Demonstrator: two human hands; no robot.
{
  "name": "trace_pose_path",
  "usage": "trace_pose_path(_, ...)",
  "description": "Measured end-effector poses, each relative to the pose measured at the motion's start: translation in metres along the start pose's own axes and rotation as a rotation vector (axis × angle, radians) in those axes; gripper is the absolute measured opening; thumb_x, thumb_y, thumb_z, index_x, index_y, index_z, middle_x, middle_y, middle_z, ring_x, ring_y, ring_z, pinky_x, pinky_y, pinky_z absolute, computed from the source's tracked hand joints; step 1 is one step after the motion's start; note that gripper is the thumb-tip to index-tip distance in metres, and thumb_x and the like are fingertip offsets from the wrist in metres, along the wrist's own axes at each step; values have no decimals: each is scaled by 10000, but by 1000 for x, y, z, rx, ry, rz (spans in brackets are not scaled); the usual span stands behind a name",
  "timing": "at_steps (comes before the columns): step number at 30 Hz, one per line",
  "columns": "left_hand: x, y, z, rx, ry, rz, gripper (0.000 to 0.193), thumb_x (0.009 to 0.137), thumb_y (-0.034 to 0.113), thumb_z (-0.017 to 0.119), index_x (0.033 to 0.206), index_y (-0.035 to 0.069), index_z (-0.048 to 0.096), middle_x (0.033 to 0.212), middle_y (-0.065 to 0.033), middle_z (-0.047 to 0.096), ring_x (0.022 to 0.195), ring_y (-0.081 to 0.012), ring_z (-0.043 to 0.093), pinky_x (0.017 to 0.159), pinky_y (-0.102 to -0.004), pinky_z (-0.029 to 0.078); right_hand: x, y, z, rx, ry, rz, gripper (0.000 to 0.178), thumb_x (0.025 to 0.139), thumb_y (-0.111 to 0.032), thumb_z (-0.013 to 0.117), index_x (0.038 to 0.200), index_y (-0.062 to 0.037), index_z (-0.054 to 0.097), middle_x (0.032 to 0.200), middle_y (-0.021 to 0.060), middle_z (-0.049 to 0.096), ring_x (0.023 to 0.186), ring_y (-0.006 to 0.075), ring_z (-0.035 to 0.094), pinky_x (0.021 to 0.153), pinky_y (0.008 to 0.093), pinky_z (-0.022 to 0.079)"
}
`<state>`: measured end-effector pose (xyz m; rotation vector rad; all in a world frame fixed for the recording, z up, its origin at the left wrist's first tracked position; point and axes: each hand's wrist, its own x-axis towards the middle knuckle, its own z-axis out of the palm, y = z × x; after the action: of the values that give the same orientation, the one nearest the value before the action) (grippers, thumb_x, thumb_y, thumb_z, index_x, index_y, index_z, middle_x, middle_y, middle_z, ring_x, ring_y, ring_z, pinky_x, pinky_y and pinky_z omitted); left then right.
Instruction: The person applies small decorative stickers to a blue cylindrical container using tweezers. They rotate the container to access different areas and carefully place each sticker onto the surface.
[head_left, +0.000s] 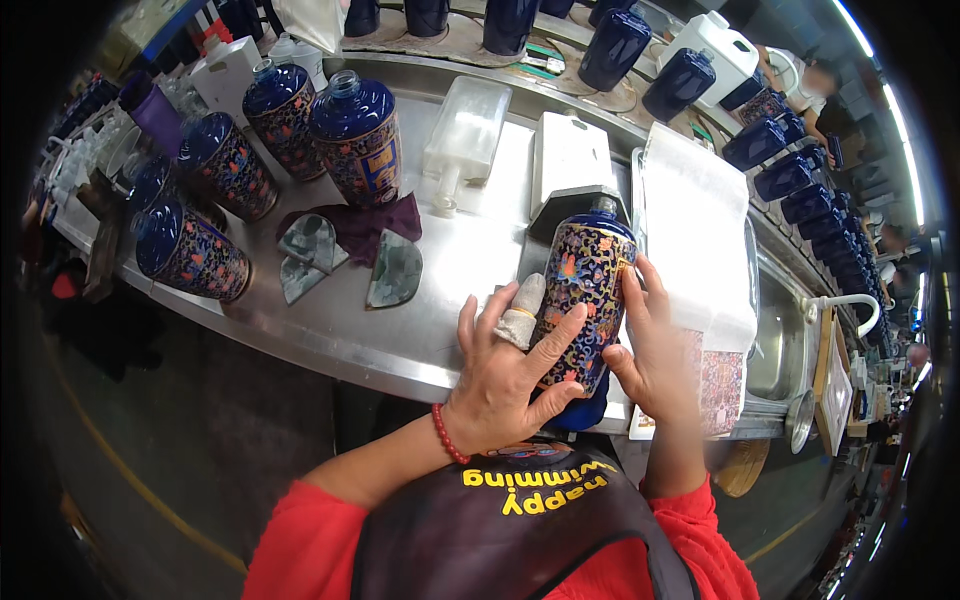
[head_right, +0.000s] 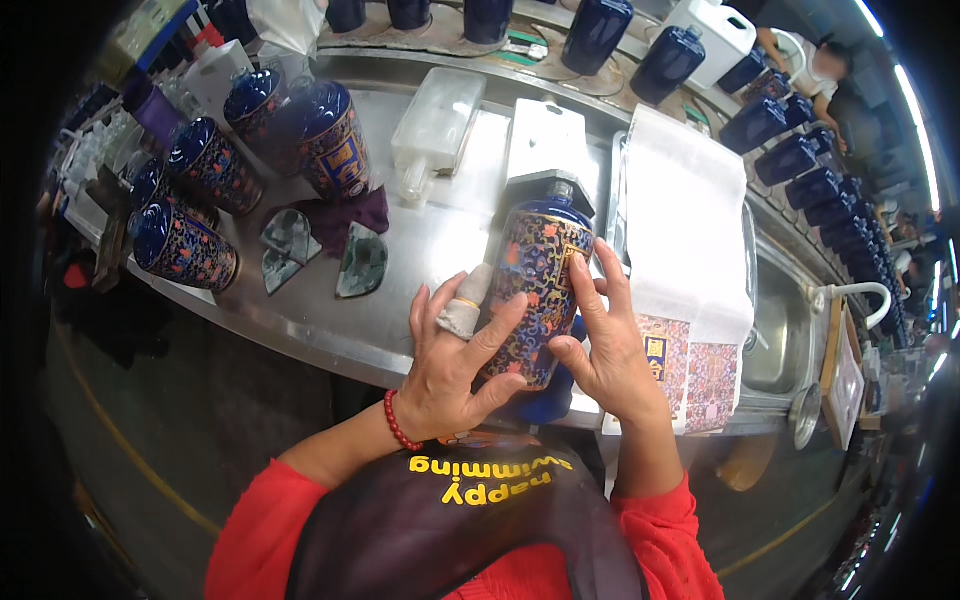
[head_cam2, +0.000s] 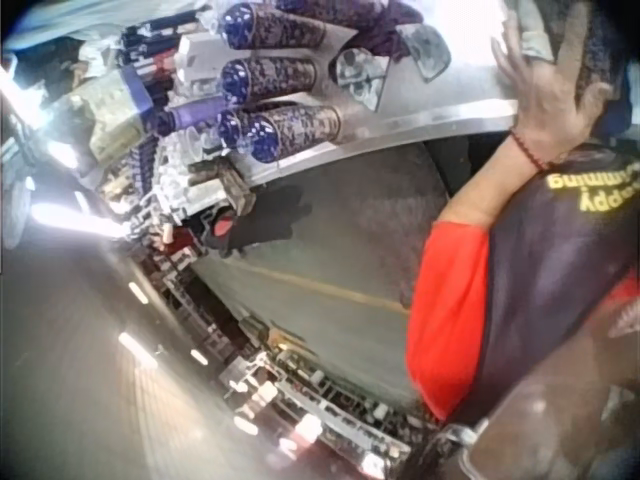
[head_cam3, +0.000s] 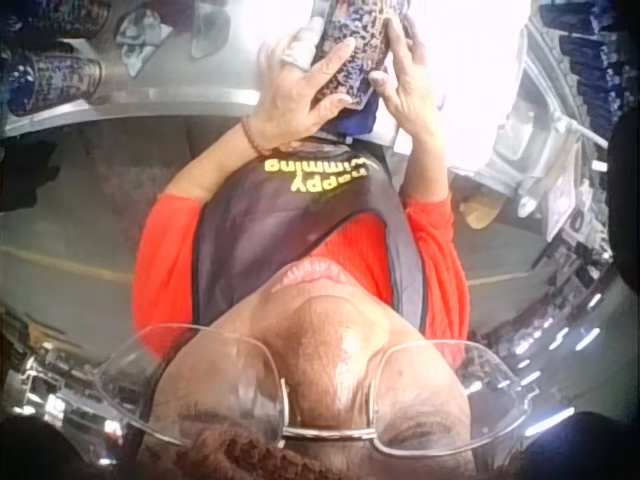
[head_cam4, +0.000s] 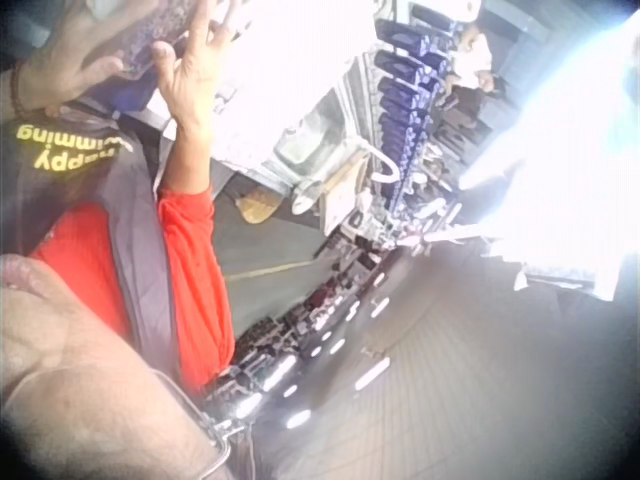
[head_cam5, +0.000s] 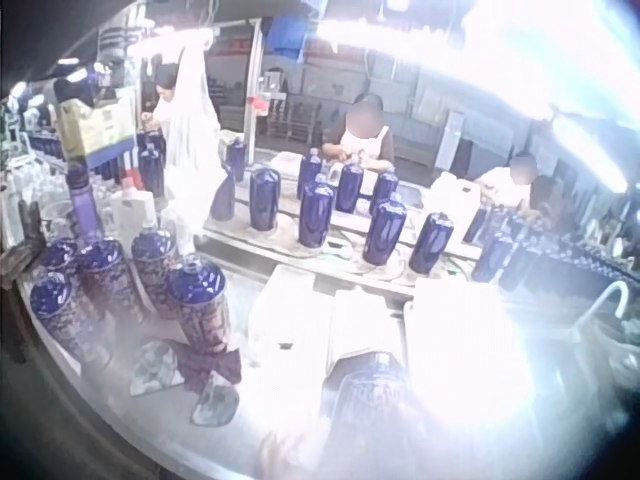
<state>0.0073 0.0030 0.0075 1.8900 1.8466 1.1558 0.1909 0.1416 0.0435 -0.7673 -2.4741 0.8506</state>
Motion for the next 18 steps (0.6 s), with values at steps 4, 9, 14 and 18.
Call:
trace_pose_path(4,1,0,0,-13,-16,2,713,944,556,613,1565,241,457,1538,-280,400,1413,-464,278,1134,-696,118,-1,3,-2,-45,-18,6,843,968,-590,602,1583,-63,368,1631,259,235,1326,424,503,1083,477,463)
trace_pose_path(9,3,0,1,-35,30,22,728,933,547,632,1571,250,446,1531,-288,398,1414,-464,276,1137,-691,111,1,0,-5,-83,-27,2,849,964,-584,611,1584,-58,365,1630,262,249,1355,427,488,1091,472,451)
trace_pose_path(14,4,0,-1,-29,9,20,750,927,547,641,1580,248,427,1536,-291,391,1419,-465,277,1141,-688,106,14,-8,-11,-147,19,-35,805,970,-590,587,1564,-75,413,1620,264,266,1284,400,524,1062,465,471)
trace_pose_path(18,5,0,-2,-51,30,15,777,922,541,650,1591,232,403,1544,-292,385,1418,-467,283,1141,-687,107,24,-11,-11,-254,15,9,773,982,-612,549,1544,-90,453,1605,268,290,1222,377,543,1039,454,481)
